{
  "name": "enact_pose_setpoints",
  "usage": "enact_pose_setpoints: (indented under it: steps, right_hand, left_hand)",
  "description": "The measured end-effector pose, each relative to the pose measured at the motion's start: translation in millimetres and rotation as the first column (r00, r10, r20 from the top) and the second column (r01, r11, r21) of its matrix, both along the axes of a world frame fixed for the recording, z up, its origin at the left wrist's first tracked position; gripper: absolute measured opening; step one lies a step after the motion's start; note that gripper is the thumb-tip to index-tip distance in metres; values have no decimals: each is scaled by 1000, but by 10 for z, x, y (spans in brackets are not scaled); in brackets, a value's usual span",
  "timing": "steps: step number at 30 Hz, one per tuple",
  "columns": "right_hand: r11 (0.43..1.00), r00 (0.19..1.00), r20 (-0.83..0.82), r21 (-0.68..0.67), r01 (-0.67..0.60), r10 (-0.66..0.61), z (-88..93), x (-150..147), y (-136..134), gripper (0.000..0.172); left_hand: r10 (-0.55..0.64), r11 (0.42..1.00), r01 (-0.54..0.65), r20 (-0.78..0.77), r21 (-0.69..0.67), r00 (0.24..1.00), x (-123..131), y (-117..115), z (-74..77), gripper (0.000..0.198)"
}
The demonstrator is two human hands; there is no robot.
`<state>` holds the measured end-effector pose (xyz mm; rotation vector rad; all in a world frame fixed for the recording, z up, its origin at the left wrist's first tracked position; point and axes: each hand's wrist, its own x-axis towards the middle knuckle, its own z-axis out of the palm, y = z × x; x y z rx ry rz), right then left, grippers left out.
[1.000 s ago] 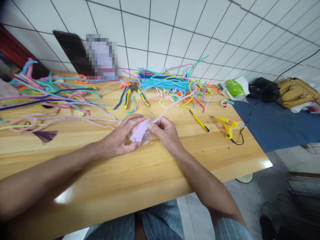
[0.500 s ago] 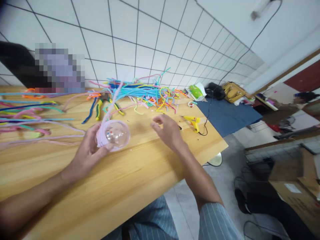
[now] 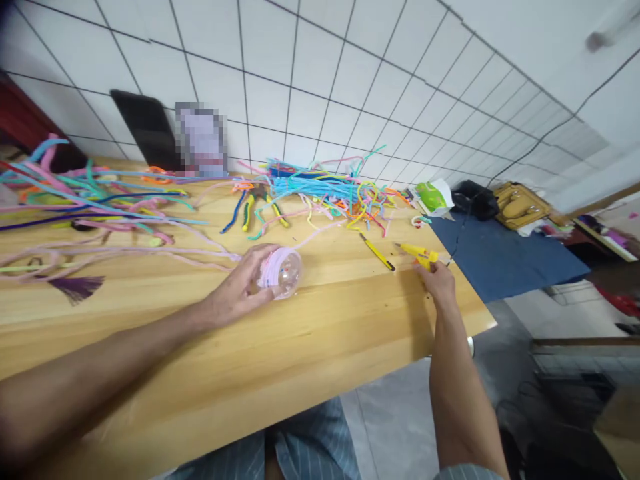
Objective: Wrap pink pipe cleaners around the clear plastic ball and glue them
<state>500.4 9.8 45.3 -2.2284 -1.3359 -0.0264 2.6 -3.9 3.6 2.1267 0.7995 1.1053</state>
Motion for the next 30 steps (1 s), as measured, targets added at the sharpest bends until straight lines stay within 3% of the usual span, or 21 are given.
enact_pose_setpoints:
  steps: [5,9,11,12,15,18,22,27,30]
  right_hand:
    - [998,982,-189,-61,-15,3,210,-209,142,23]
    - [978,912,-354,57,-200,207,413,-638,66,24]
    - [890,744,-492,191,-415,453,520,-949,1,27]
    - [848,666,-539,214,-485,516,569,-1113,-26,29]
    - [731,494,-617,204,-652,613,665,-1556,-68,26]
    - [622,406,-638,151,-768,655,653,-1831,-66,27]
    - [574,372,-615,165,-802,695,545,-1959,-67,26]
    - [617,432,-586,154,-771,686,459,-2005,-168,26]
    - [607,433,-558,167,-777,708,434,-2018,-232,24]
  left_hand:
    - [47,998,-47,-1,-37,999,-35,30,-45,73]
    - [86,996,-86,2,-24,996,-59,31,-36,74]
    - [127,992,-127,1,-20,992,-57,33,-29,73]
    - [149,989,-149,3,-17,989,-52,36,-28,73]
    - [202,979,-202,19,8,979,-28,47,-37,74]
    - [229,972,-229,21,54,973,-5,52,-55,74]
    - [224,966,-225,21,129,974,19,49,-63,73]
    - [197,967,-196,6,163,980,51,47,-37,73]
    - [195,969,-193,-2,157,981,59,52,-23,73]
